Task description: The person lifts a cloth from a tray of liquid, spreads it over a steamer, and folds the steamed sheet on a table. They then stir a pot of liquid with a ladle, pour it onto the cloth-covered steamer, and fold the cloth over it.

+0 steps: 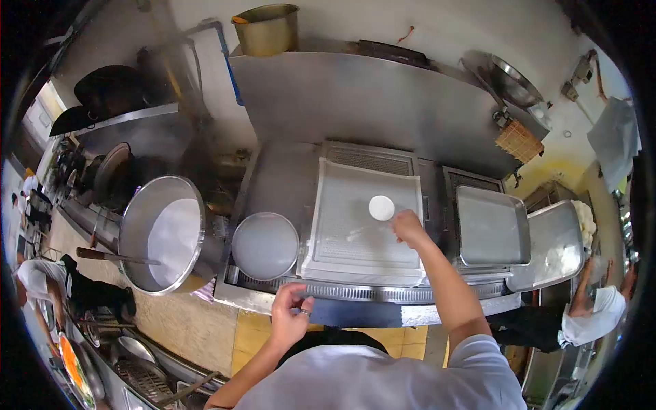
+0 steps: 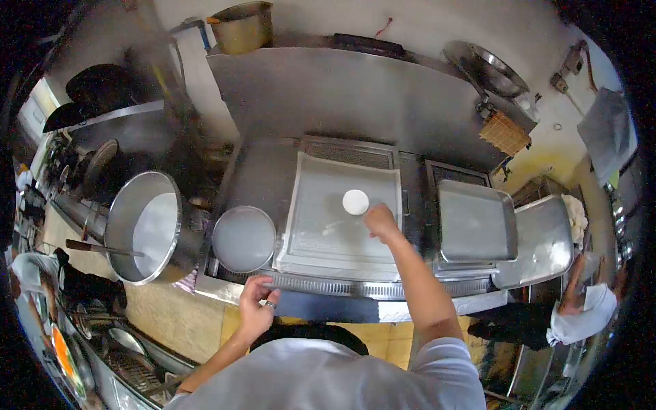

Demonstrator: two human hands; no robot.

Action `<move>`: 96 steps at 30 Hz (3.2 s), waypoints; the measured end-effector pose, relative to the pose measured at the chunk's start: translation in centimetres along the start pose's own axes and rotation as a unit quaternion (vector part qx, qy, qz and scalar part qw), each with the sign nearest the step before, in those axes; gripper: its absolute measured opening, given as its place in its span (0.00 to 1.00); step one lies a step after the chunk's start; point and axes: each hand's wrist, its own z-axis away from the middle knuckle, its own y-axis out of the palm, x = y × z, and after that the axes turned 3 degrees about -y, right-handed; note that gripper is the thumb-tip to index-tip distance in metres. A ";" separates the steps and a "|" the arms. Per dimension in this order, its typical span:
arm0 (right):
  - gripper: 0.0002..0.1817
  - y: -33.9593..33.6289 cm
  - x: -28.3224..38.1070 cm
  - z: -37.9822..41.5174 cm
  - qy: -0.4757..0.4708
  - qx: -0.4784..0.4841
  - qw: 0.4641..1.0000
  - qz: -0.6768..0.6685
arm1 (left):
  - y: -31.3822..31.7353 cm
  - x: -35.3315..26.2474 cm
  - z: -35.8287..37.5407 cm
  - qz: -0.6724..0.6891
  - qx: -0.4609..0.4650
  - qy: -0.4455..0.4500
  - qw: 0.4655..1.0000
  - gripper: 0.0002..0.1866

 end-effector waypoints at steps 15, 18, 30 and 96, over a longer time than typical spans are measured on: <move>0.11 0.7 -5.1 -1.4 -0.008 -0.072 0.996 -0.045 | 1.7 -1.0 -2.5 -0.009 0.046 -0.045 0.998 0.16; 0.12 1.5 -11.5 -4.8 -0.095 -0.042 0.987 0.122 | 1.0 -0.8 -3.0 -0.004 0.062 -0.061 0.996 0.16; 0.12 1.7 -18.7 -3.9 -0.217 -0.078 0.932 0.280 | -3.6 2.4 -4.1 0.007 0.068 -0.043 0.997 0.17; 0.30 5.4 -1.0 6.7 -0.248 -0.153 0.948 0.126 | 4.2 10.6 -19.2 -0.364 -0.073 0.082 0.925 0.27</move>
